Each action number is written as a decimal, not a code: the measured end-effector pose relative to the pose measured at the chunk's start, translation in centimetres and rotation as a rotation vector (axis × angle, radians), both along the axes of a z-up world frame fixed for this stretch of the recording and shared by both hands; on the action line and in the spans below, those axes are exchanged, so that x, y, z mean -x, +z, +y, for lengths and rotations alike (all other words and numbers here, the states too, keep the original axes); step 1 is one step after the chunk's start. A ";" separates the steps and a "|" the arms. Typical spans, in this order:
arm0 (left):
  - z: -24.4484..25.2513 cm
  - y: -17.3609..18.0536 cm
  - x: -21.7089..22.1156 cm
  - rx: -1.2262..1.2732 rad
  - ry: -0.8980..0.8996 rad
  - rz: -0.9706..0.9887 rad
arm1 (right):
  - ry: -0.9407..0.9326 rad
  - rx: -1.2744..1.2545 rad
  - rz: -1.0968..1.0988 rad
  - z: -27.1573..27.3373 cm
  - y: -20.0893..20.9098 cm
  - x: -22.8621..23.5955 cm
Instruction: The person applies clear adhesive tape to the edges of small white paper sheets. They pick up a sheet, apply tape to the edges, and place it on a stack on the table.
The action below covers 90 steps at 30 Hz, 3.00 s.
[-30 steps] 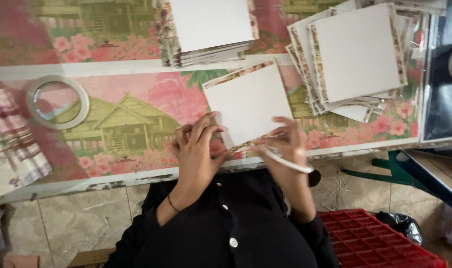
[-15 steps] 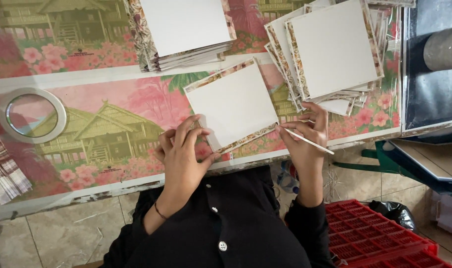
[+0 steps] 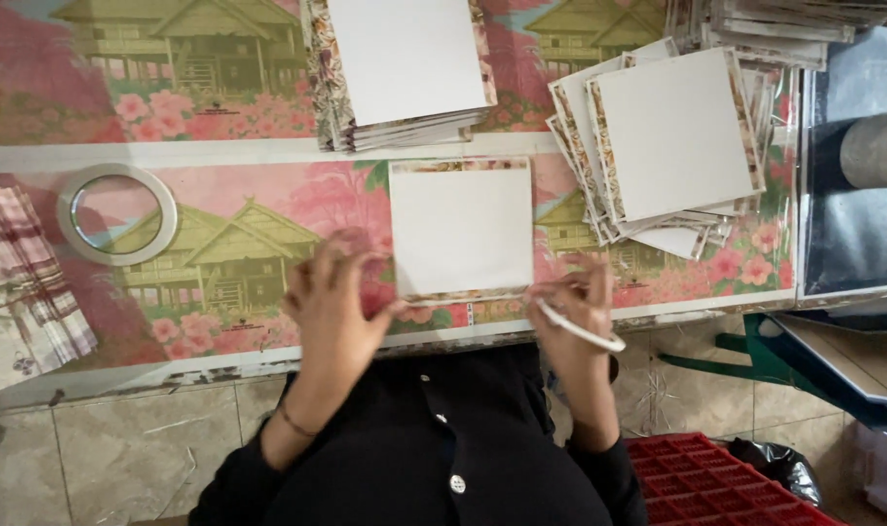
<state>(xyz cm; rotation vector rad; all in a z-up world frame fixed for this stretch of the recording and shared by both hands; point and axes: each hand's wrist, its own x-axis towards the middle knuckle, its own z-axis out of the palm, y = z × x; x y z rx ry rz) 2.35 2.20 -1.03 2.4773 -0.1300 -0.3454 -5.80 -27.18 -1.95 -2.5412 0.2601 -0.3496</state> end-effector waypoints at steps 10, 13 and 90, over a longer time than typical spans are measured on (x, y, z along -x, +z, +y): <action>-8.1 -0.7 -0.3 0.086 -0.211 -0.219 | 0.046 -0.146 -0.022 2.8 1.5 0.7; -11.5 -0.8 -0.4 0.186 -0.334 -0.176 | 0.057 -0.156 -0.056 2.6 2.1 0.8; 1.9 -0.8 2.0 0.080 -0.095 -0.258 | 0.301 -0.257 -0.004 11.3 2.2 -3.0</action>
